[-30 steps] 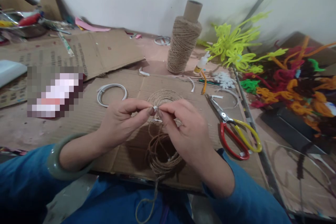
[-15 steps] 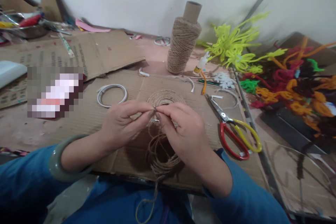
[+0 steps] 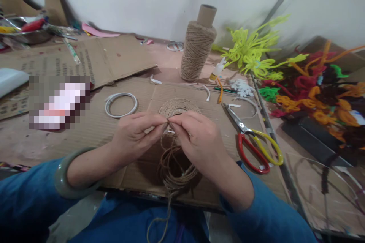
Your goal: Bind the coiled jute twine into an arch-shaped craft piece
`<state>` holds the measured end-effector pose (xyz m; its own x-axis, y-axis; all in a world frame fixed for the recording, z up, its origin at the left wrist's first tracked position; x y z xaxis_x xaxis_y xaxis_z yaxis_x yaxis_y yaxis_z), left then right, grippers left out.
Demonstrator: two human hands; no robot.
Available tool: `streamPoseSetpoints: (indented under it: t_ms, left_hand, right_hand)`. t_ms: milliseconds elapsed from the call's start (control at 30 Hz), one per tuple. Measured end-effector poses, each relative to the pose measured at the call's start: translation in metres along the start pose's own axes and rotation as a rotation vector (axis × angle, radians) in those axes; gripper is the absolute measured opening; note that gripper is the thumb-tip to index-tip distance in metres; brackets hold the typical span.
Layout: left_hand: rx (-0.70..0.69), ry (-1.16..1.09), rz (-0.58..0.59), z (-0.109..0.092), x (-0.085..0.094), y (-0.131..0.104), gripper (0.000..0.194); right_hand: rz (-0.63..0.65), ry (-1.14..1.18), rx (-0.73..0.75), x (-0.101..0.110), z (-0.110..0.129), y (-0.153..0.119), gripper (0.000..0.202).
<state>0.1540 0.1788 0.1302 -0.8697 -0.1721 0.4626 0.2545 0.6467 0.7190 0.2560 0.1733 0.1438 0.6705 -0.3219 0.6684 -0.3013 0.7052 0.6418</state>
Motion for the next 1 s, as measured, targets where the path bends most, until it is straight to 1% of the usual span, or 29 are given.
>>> streamPoseSetpoints:
  t_ms: [167,267,367,467,600,733,833,1000]
  left_hand:
    - [-0.004,0.012,-0.002,-0.001,0.001,0.001,0.009]
    - [0.013,0.013,-0.002,-0.001,0.001,0.002,0.010]
    - [0.040,0.017,0.007,0.000,0.001,0.003,0.011]
    - [0.068,0.003,0.018,0.002,0.000,0.003,0.011]
    - [0.165,-0.060,0.035,0.009,-0.002,0.003,0.010]
    - [0.323,-0.235,0.040,0.022,-0.005,0.002,0.012]
    - [0.417,-0.307,0.053,0.030,-0.008,0.001,0.013]
    - [0.487,-0.367,0.058,0.036,-0.009,-0.001,0.015]
  right_hand:
    - [-0.049,-0.077,0.103,0.001,0.009,-0.001,0.012]
    - [-0.082,-0.109,0.122,0.002,0.011,-0.002,0.011]
    - [-0.109,-0.106,0.100,0.002,0.011,-0.001,0.012]
    - [-0.096,-0.061,0.020,0.002,0.005,0.001,0.013]
    - [-0.042,0.061,-0.095,-0.002,-0.008,0.000,0.011]
    - [-0.019,0.128,-0.150,-0.002,-0.018,-0.003,0.012]
    - [-0.075,0.118,-0.134,0.006,-0.017,-0.003,0.012]
    - [-0.104,0.092,-0.070,0.011,-0.006,-0.003,0.013]
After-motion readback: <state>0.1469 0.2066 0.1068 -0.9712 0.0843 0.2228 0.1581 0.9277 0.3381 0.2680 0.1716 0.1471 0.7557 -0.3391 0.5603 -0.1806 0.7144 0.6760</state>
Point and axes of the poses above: each hand's wrist, its own y-axis towards the middle knuckle, its own x-axis out of the back of the hand, z = x × y, the point moved 10 cm from there along y, towards the middle knuckle, and after that the axes turned 7 degrees about -z, right-handed, at the moved point
